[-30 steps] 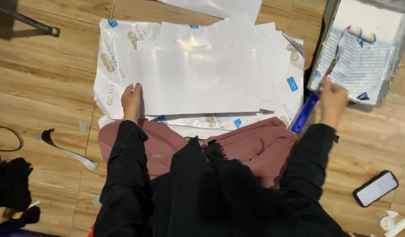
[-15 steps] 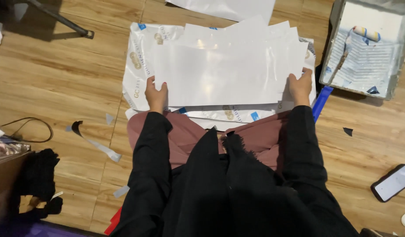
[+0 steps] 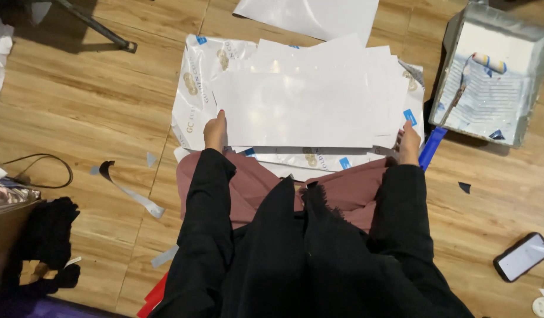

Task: Applying glue to sheets of material using a hand roller and stacking them on top of each other

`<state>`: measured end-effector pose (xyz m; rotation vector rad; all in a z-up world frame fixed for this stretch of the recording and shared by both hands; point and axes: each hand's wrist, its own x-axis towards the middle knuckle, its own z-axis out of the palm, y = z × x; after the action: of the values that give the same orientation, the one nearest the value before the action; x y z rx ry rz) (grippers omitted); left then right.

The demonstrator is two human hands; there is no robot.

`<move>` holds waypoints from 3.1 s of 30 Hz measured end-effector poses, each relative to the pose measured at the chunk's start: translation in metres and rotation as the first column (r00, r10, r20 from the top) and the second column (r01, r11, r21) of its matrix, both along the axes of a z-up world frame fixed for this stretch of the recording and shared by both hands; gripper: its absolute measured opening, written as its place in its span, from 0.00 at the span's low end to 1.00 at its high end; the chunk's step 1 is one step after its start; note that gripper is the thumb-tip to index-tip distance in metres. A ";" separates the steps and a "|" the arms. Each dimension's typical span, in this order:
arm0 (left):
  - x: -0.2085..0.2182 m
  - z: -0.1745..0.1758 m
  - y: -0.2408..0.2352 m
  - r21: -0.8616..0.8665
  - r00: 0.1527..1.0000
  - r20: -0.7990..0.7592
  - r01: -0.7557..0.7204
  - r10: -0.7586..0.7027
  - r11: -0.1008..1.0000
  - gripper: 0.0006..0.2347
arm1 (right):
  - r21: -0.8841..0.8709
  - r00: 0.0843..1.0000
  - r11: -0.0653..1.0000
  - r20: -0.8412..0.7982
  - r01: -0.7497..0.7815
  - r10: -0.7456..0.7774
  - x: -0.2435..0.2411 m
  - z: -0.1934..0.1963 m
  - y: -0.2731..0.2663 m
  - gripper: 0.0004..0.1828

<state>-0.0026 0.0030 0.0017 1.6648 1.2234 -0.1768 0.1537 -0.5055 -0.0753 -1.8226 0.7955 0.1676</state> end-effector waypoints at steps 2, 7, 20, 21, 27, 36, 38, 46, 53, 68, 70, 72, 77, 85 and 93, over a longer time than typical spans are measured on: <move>0.003 0.003 0.001 -0.030 1.000 0.011 0.001 -0.001 1.000 0.27 | 0.109 1.000 0.994 0.009 0.015 -0.016 -0.022 0.025 0.014 0.29; 0.004 0.028 -0.008 -0.054 0.997 0.004 0.075 -0.075 0.996 0.30 | 0.291 0.999 0.956 0.041 -0.045 0.034 -0.043 0.049 0.025 0.31; 0.001 0.013 -0.006 0.024 0.987 -0.029 0.160 -0.159 0.987 0.33 | -0.070 0.994 0.994 0.063 -0.084 0.089 -0.043 0.054 0.048 0.40; 0.007 0.018 -0.004 0.072 0.988 0.003 0.153 -0.154 0.986 0.33 | -0.107 0.988 0.988 0.098 -0.112 0.122 -0.039 0.068 0.056 0.39; 0.006 0.032 -0.011 0.116 0.985 0.149 0.065 -0.082 0.991 0.30 | -0.154 0.988 0.981 0.080 -0.120 0.134 -0.054 0.105 0.080 0.37; 0.002 0.025 -0.011 0.260 0.966 0.259 -0.058 -0.012 0.964 0.16 | -0.237 0.922 0.965 0.339 -0.110 0.188 -0.038 0.048 0.053 0.32; 0.001 0.024 -0.011 0.279 0.969 0.247 -0.066 -0.005 0.958 0.16 | -0.297 0.912 0.951 0.363 -0.081 0.191 -0.036 0.032 0.047 0.29; -0.004 -0.011 0.003 0.461 0.967 0.254 -0.119 -0.003 0.879 0.10 | -0.741 0.645 0.654 0.574 0.149 0.504 -0.055 0.080 0.068 0.18; -0.020 0.060 -0.026 0.430 0.811 0.479 0.115 -0.334 0.896 0.10 | -0.747 0.690 0.582 0.236 -0.322 0.685 -0.084 0.088 0.094 0.21; -0.028 0.060 -0.025 0.076 0.813 0.583 -0.039 -0.012 0.996 0.19 | -0.488 0.787 0.796 0.301 -0.358 0.538 -0.076 0.085 0.086 0.15; -0.022 0.055 -0.027 0.070 0.882 0.470 -0.014 -0.021 0.997 0.22 | -0.365 0.826 0.862 0.311 -0.353 0.470 -0.069 0.077 0.081 0.13; -0.013 0.034 -0.023 0.051 0.889 0.458 -0.030 0.003 0.998 0.24 | -0.010 0.906 0.960 0.327 -0.281 0.269 -0.059 0.065 0.076 0.11; 0.003 0.075 -0.056 0.117 0.901 0.428 0.023 -0.071 0.993 0.22 | -0.024 0.877 0.976 0.433 -0.217 0.206 -0.025 0.072 0.053 0.09; -0.006 -0.010 -0.021 0.403 0.973 0.080 0.166 -0.215 0.900 0.26 | -0.547 0.907 0.833 0.303 -0.085 0.292 0.000 0.012 0.001 0.15; 0.005 0.000 -0.026 0.046 0.971 0.167 -0.183 0.173 0.982 0.26 | 0.026 0.988 0.991 -0.071 -0.135 0.136 0.001 0.056 0.041 0.35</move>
<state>0.0026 -0.0231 0.0013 1.5786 1.2565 0.1065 0.1544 -0.4645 -0.0192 -1.8593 0.7172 0.3306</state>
